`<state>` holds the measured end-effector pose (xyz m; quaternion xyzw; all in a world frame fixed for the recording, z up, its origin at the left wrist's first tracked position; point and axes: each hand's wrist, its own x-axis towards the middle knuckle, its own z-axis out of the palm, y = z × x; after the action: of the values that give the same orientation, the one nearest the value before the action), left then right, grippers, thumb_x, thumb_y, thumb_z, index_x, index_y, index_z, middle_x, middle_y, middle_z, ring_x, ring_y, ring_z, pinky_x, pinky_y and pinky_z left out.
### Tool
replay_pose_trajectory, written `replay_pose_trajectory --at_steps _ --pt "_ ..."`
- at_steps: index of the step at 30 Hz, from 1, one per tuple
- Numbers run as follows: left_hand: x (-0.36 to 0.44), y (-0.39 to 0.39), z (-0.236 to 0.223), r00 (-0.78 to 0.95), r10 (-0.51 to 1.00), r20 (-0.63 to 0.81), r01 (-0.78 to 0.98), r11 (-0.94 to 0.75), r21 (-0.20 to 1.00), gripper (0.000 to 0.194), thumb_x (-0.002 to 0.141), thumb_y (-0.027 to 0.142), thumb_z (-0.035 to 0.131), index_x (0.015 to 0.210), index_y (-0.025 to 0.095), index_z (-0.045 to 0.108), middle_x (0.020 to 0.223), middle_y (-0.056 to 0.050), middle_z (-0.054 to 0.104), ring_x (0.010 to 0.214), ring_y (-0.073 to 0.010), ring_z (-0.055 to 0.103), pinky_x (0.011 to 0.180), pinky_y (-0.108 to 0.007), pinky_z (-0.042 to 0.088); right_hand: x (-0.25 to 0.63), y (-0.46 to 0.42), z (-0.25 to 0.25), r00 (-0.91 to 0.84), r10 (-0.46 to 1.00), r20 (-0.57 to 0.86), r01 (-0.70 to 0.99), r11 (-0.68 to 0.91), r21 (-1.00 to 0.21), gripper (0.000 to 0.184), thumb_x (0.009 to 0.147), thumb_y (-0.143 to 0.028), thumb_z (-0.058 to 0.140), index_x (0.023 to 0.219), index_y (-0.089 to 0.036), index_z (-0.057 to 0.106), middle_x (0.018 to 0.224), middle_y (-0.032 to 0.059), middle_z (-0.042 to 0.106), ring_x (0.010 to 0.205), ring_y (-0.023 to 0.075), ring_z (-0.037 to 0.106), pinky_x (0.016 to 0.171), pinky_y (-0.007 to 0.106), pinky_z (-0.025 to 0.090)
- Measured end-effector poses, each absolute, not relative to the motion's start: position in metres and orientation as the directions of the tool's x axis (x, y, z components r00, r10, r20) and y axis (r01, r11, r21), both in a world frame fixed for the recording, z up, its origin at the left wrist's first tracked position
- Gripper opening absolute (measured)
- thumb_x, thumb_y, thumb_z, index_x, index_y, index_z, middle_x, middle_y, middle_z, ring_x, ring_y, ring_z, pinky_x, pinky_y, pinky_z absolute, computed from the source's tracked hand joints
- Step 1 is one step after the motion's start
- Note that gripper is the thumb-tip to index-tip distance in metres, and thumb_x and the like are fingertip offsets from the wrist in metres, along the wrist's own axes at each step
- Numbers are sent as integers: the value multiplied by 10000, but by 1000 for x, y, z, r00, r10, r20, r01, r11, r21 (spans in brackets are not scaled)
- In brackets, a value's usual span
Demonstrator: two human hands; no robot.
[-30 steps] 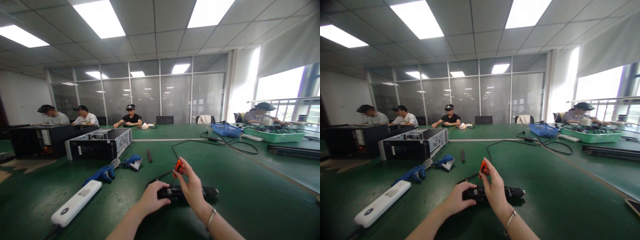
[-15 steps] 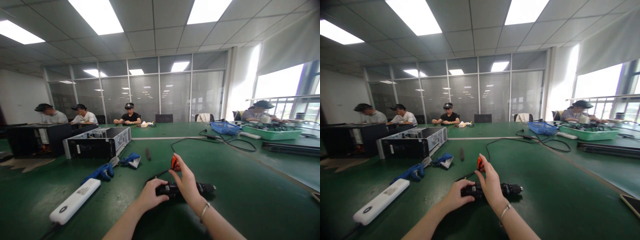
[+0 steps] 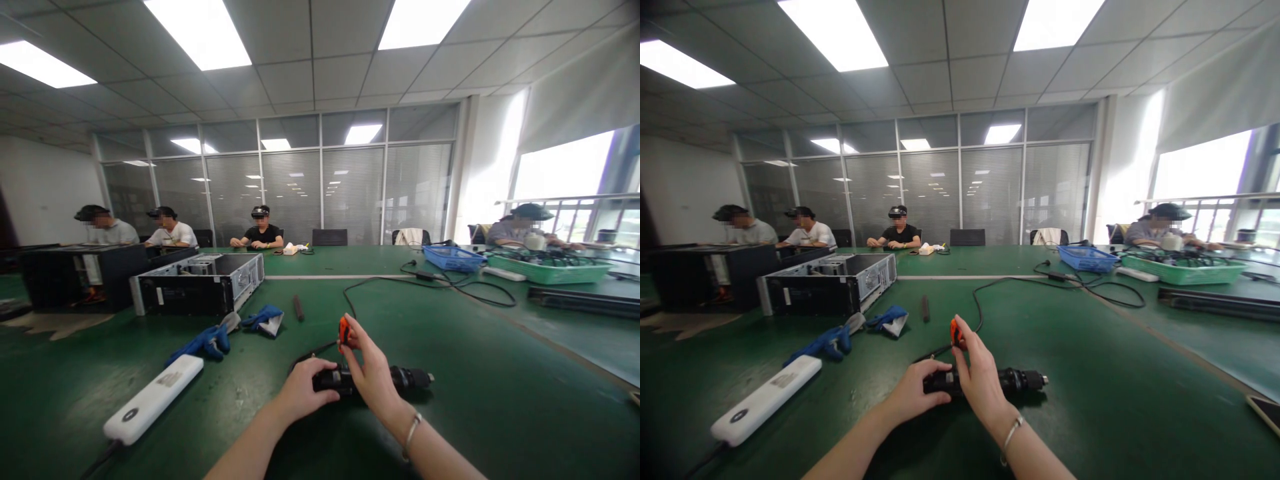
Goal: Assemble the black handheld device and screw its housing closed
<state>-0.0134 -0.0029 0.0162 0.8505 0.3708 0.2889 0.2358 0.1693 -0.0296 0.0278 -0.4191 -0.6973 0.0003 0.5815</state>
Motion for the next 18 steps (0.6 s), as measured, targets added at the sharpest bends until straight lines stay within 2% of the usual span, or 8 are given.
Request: replay_pose_trajectory --at_steps 4,7,9,14,18 --pt "-14 -3 17 570 763 305 492 -614 617 504 662 318 815 1134 213 673 1092 -58 696 1007 -252 632 999 -387 423 168 -34 28 -22 607 794 612 636 -470 570 918 -229 456 1466 -227 295 1231 109 602 1071 224 618 918 389 530" --pt "-15 -2 16 579 754 311 486 -625 610 514 660 316 818 1142 213 671 1099 -58 697 1021 -250 629 1030 -390 395 169 -33 27 2 596 803 640 616 -459 582 895 -253 522 1444 -237 332 1191 102 615 992 225 639 875 393 548" --pt "-17 -1 15 585 743 327 473 -639 607 543 644 331 827 1148 210 668 1113 -61 690 1041 -255 621 1035 -387 390 170 -32 25 -1 586 810 632 628 -454 550 906 -231 497 1435 -239 347 1152 95 629 960 214 647 865 385 551" --pt "-21 1 17 622 728 289 451 -634 628 623 597 310 843 1183 224 653 1139 -60 681 1040 -261 623 939 -353 467 170 -31 22 -57 587 808 591 672 -447 560 939 -187 406 1479 -230 262 1173 98 628 1016 197 647 904 367 538" --pt "-22 2 16 614 740 276 435 -609 663 611 614 268 832 1197 230 652 1159 -51 686 1049 -257 626 938 -337 467 169 -36 26 -2 528 849 573 697 -431 551 934 -204 456 1460 -245 299 1174 101 625 1030 213 644 917 400 534"
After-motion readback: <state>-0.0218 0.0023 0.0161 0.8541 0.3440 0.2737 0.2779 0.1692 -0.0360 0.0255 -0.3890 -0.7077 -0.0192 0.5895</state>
